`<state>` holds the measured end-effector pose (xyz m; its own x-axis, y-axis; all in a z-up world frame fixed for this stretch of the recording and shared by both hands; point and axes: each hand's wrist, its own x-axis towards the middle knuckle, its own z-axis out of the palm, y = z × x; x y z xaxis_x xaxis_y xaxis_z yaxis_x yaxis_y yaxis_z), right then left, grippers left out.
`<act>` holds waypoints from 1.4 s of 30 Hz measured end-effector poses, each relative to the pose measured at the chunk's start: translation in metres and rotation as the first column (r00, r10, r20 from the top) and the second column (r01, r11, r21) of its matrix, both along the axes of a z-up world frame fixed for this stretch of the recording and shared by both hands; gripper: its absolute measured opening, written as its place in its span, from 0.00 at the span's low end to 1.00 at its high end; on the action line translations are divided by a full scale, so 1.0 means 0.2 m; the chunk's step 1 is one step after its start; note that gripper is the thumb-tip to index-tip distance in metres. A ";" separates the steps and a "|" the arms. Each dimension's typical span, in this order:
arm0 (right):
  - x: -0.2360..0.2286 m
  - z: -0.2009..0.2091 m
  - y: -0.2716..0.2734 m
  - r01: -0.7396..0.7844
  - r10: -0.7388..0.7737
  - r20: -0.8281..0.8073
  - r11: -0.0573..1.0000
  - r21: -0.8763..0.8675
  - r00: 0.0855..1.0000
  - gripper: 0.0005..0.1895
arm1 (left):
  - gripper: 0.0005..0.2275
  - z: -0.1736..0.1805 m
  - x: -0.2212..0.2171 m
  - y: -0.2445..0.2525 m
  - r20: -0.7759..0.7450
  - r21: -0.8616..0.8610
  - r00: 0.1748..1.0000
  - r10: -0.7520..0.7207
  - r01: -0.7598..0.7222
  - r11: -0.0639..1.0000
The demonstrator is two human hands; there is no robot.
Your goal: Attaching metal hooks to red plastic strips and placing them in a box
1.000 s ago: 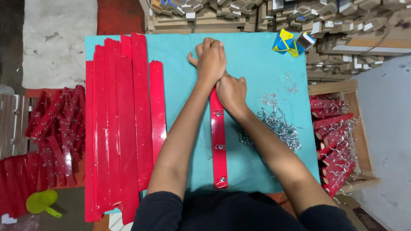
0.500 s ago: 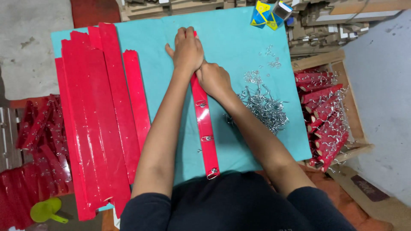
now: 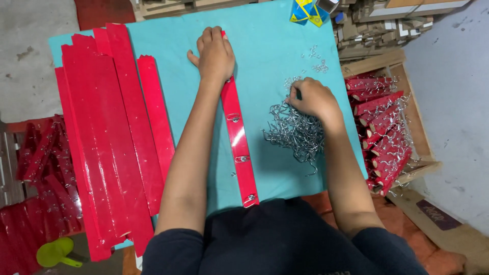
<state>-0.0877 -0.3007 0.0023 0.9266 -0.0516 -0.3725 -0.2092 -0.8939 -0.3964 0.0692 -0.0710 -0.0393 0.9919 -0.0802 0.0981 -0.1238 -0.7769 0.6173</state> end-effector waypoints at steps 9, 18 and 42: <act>-0.08 0.21 0.13 -0.055 0.065 0.272 0.997 -0.046 0.960 0.06 | 0.19 0.01 -0.01 0.01 -0.046 -0.034 0.999 0.017 -0.018 0.999; -0.03 0.36 0.10 -0.068 -0.030 0.321 0.954 0.292 0.946 0.11 | 0.18 0.01 -0.02 0.01 -0.012 -0.108 0.999 0.045 -0.046 0.993; 0.83 -0.15 0.46 -0.146 -0.201 0.602 0.867 0.476 0.773 0.17 | 0.17 -0.09 0.06 0.21 -0.123 -0.402 0.984 0.132 -0.171 0.899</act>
